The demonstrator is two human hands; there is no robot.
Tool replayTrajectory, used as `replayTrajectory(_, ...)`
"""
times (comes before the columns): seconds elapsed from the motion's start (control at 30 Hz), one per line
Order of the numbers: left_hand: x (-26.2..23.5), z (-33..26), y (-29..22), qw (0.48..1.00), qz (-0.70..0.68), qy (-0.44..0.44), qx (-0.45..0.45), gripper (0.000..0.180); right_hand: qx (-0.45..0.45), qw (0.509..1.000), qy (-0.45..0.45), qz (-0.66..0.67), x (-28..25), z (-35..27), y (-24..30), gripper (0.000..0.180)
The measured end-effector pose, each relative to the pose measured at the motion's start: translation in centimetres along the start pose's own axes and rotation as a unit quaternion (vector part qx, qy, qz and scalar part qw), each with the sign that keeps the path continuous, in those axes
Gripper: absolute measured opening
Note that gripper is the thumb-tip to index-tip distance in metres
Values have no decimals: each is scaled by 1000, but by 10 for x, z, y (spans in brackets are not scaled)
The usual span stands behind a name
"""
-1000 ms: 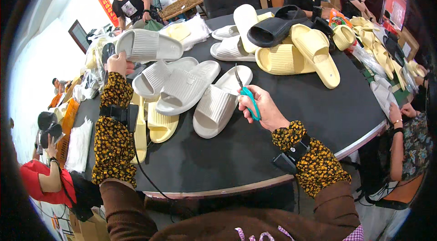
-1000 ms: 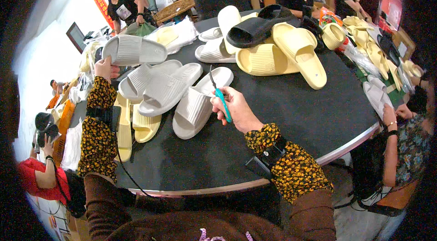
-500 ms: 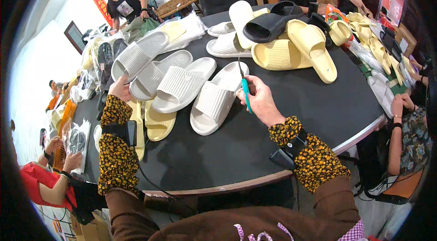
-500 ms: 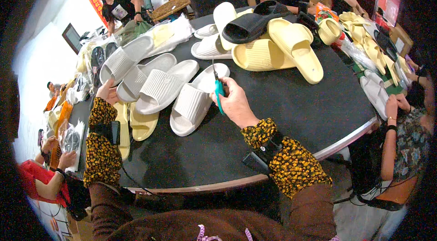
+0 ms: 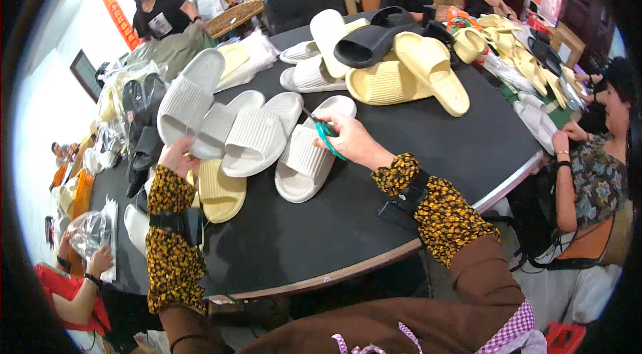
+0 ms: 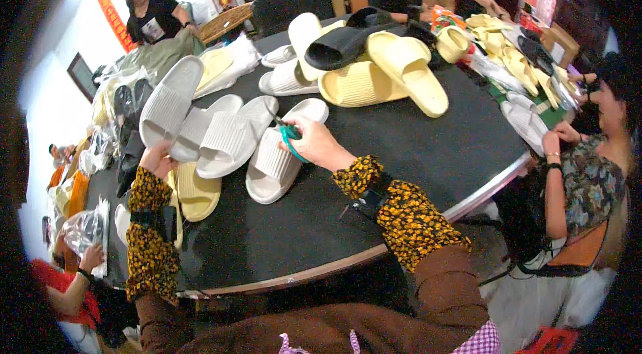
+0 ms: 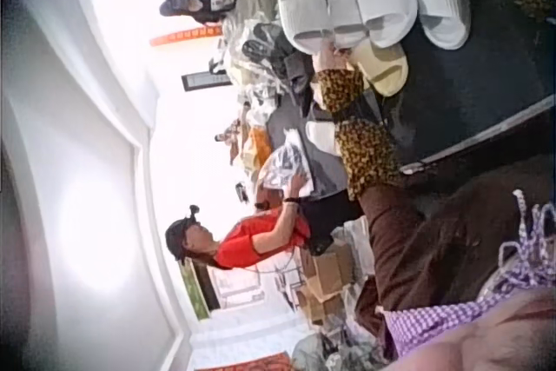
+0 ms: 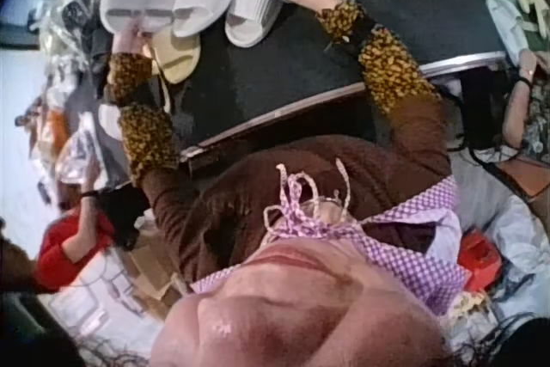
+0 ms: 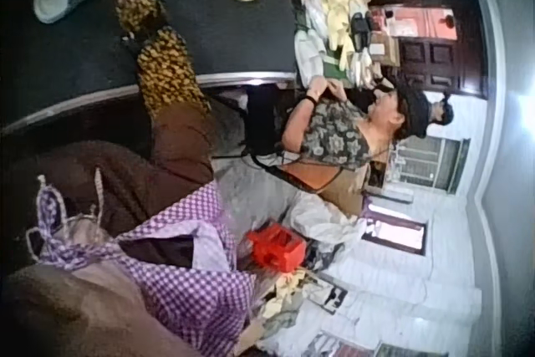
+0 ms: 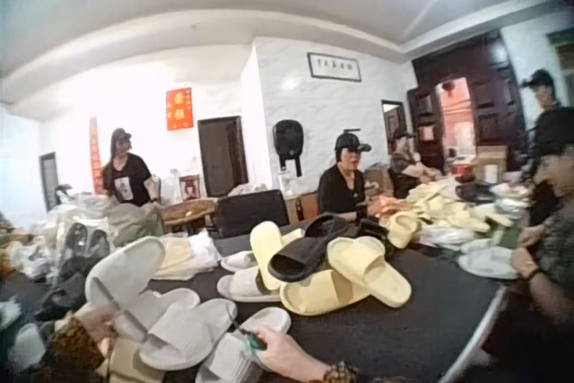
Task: Trim excess thread and material from manufactured sandals using scissors.
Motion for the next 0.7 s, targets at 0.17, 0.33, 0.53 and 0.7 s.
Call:
replayTrajectory(0.17, 25, -20, -18, 996, 20, 47, 70, 35, -4, 999, -49, 5, -6, -2, 5, 42)
replayTrajectory(0.33, 61, -47, -54, 982, 81, 22, 167, 27, -34, 996, -67, 37, -8, -9, 30, 42)
replayTrajectory(0.53, 68, -43, -65, 979, 92, -14, 182, 19, 19, 990, -128, 52, -18, -30, 48, 40)
replayTrajectory(0.7, 51, -50, -85, 979, 26, 2, 202, 23, -13, 983, -138, 118, -21, -36, 71, 40)
Point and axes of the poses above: each hand's wrist, its own z-axis towards the middle knuckle, its own x-axis out of the palm, y = z × x, the point moved 6 cm from there along z, towards the middle knuckle, and after that the axes turned 12 degrees about z, right-handed, at the moved point
